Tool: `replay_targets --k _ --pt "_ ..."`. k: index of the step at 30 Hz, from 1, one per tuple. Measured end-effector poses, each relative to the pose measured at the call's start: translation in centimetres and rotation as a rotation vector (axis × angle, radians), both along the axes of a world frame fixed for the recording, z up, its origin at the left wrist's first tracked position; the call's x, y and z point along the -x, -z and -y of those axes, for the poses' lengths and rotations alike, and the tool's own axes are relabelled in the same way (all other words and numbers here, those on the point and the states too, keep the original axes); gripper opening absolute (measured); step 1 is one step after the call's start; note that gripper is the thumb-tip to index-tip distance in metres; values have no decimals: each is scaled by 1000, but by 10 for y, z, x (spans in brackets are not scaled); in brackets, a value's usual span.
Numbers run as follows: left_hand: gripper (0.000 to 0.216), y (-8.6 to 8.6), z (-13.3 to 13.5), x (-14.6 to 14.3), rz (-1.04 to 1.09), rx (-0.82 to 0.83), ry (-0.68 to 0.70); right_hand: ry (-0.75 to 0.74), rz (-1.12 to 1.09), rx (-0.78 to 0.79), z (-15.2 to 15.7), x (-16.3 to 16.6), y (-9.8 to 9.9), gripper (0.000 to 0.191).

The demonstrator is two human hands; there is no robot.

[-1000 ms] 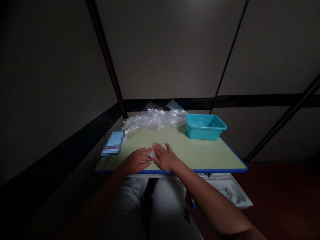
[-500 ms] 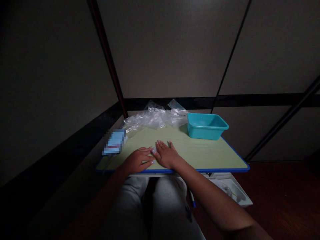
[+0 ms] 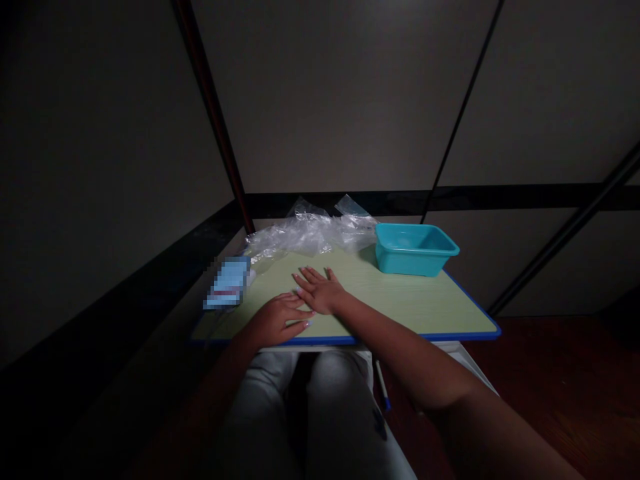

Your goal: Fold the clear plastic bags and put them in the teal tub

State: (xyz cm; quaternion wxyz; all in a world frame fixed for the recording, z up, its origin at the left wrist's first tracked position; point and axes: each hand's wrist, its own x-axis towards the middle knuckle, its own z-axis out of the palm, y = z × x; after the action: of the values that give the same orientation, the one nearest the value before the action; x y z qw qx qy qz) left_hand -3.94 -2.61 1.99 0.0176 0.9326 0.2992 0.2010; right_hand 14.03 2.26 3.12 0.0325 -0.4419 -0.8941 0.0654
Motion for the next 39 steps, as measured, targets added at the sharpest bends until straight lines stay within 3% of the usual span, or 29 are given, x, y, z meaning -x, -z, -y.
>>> replay_targets --k 14,22,39 --pt "30 -2 5 0 145 12 -17 43 2 -37 1 0 2 57" --pt "30 8 0 0 126 40 -63 40 -15 -30 0 0 4 58" --pt "37 3 2 1 -8 23 -31 34 -14 -11 -5 -20 2 56"
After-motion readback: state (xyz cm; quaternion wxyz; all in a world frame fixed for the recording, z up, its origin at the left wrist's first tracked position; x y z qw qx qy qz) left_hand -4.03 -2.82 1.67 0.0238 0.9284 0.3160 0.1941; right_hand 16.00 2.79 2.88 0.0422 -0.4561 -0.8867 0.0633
